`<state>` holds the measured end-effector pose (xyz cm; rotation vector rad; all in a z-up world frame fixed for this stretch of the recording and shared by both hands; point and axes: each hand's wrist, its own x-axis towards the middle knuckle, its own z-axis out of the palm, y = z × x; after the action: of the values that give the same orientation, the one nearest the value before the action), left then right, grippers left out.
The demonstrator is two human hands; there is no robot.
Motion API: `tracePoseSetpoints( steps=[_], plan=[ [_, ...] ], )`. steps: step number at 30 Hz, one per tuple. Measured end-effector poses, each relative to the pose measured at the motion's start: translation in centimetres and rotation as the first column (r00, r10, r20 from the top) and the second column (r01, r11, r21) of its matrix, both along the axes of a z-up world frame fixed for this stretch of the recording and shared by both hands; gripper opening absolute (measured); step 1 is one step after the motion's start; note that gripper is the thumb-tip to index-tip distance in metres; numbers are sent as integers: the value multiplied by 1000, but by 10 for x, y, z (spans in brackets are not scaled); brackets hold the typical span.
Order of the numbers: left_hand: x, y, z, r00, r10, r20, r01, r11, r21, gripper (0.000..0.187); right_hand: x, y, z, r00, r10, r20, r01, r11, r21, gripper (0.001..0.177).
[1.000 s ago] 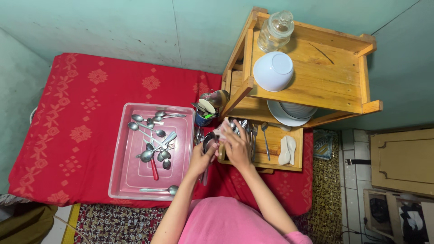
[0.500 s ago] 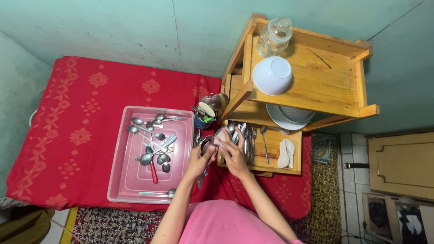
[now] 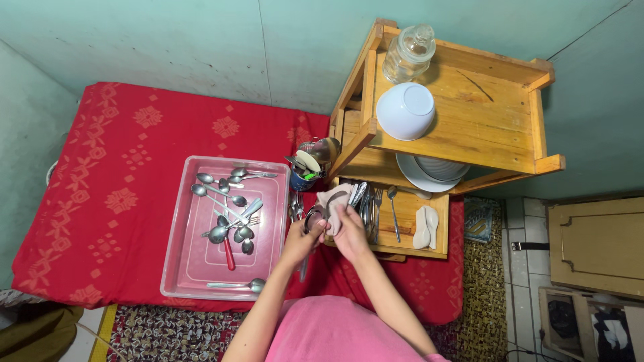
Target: The person wipes spoons and forks with a cloth and places them into a wooden drawer. The person handles the cutlery items individually, moving them from a plastic tray to the drawer.
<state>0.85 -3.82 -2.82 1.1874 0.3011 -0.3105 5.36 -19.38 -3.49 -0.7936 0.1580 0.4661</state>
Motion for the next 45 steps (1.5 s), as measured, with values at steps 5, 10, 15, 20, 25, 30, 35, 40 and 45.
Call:
tracePoseSetpoints(
  steps=[5, 10, 15, 20, 25, 30, 35, 40, 45],
  plan=[
    [-4, -4, 20, 992, 22, 127, -73, 908, 412, 25, -7, 7, -21, 999, -7, -37, 4, 996, -94, 25],
    [-11, 9, 20, 843, -80, 531, -360, 649, 670, 21, 2, 4, -18, 975, -105, 195, 191, 841, -505, 33],
    [6, 15, 15, 948, 252, 195, -314, 845, 433, 27, -16, 9, -25, 976, 193, 99, -96, 796, -598, 32],
    [1, 21, 13, 928, 213, 305, -331, 846, 417, 27, -28, 6, -24, 959, 277, 61, -203, 820, -535, 30],
    [-2, 31, 18, 973, 116, 199, -221, 718, 660, 26, -35, 1, -25, 944, 325, 48, -262, 834, -486, 31],
    [4, 61, 15, 799, 354, 487, -601, 505, 620, 31, -39, -17, -22, 839, 543, -35, -445, 646, -620, 32],
    [0, 73, 30, 725, 481, 494, -688, 471, 552, 20, -34, -49, -24, 848, 485, -215, -449, 440, -778, 34],
    [5, 42, 52, 704, 267, 659, -684, 505, 527, 39, -29, -61, -46, 905, 393, -161, -402, 669, -625, 43],
    [1, -4, 67, 607, -159, 779, -629, 503, 593, 36, -16, -56, -56, 941, 234, -247, -231, 972, 41, 25]
  ],
)
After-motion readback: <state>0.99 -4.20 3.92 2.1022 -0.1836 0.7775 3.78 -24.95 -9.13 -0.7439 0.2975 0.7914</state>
